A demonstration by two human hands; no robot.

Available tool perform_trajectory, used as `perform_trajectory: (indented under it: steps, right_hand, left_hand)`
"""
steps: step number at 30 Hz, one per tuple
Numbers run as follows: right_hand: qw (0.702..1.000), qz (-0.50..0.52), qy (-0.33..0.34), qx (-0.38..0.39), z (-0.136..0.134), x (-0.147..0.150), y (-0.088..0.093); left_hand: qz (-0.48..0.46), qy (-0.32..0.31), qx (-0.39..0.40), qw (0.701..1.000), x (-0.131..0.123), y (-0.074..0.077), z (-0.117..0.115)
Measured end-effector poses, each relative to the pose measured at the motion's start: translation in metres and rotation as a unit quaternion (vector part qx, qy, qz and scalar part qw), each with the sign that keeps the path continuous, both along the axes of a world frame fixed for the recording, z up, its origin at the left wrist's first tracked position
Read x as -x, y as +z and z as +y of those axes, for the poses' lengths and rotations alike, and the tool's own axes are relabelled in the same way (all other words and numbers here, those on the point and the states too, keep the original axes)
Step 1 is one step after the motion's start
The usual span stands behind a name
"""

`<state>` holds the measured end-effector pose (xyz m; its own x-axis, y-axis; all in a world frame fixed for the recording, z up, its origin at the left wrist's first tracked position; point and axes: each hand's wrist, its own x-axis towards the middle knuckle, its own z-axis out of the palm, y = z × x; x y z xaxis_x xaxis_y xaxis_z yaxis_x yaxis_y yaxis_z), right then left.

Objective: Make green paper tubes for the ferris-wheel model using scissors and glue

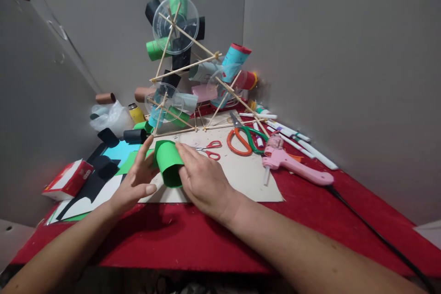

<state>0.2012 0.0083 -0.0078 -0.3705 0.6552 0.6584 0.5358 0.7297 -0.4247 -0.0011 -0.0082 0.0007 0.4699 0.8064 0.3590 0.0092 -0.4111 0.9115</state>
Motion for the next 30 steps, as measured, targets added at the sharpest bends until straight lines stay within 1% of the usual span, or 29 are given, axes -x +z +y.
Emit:
perform_trajectory:
  steps: [1,3,5,6,8,11,13,14,16,18,21,24,28,30]
  right_hand:
    - [1.000,-0.013,-0.005,0.004,-0.001,0.000,0.000]
    - [0.999,-0.038,-0.013,0.016,-0.002,0.000,0.001]
    - [0.998,-0.057,-0.019,0.026,-0.003,0.001,0.000]
    - [0.997,-0.063,-0.019,0.028,-0.004,0.001,0.000]
    - [0.997,-0.070,-0.014,0.025,-0.005,0.002,-0.001]
    - [0.997,-0.073,-0.001,0.029,-0.007,0.004,-0.001]
    - [0.997,-0.069,0.005,0.045,-0.009,0.004,0.003]
    - [0.996,-0.066,0.012,0.059,-0.010,0.003,0.005]
    - [0.994,-0.053,0.023,0.091,-0.011,-0.002,0.011]
    - [0.991,-0.020,0.021,0.130,-0.008,-0.008,0.016]
    - [0.981,0.046,0.008,0.188,0.003,-0.016,0.015]
    - [0.965,0.072,0.033,0.252,0.017,-0.014,0.006]
    - [0.920,0.093,0.106,0.366,0.027,-0.004,-0.009]
    - [0.897,0.115,0.131,0.407,0.028,-0.001,-0.013]
  left_hand:
    - [0.008,0.015,0.009,1.000,-0.001,0.001,-0.001]
    - [0.058,0.072,0.011,0.996,-0.002,0.001,-0.005]
    - [0.121,0.129,0.001,0.984,-0.003,-0.001,-0.008]
    - [0.144,0.146,-0.006,0.979,-0.004,-0.002,-0.009]
    - [0.164,0.163,-0.020,0.973,-0.006,-0.004,-0.010]
    - [0.166,0.173,-0.034,0.970,-0.008,-0.004,-0.012]
    - [0.166,0.181,-0.020,0.969,-0.009,-0.001,-0.012]
    - [0.161,0.182,0.000,0.970,-0.009,0.002,-0.012]
    - [0.141,0.174,0.060,0.973,-0.006,0.005,-0.012]
    - [0.122,0.157,0.123,0.972,-0.001,0.006,-0.011]
    - [0.109,0.101,0.188,0.971,0.007,0.002,-0.011]
    - [0.097,0.033,0.209,0.973,0.014,-0.004,-0.013]
    - [0.109,-0.031,0.230,0.967,0.019,-0.003,-0.013]
    - [0.123,-0.043,0.236,0.963,0.020,0.000,-0.012]
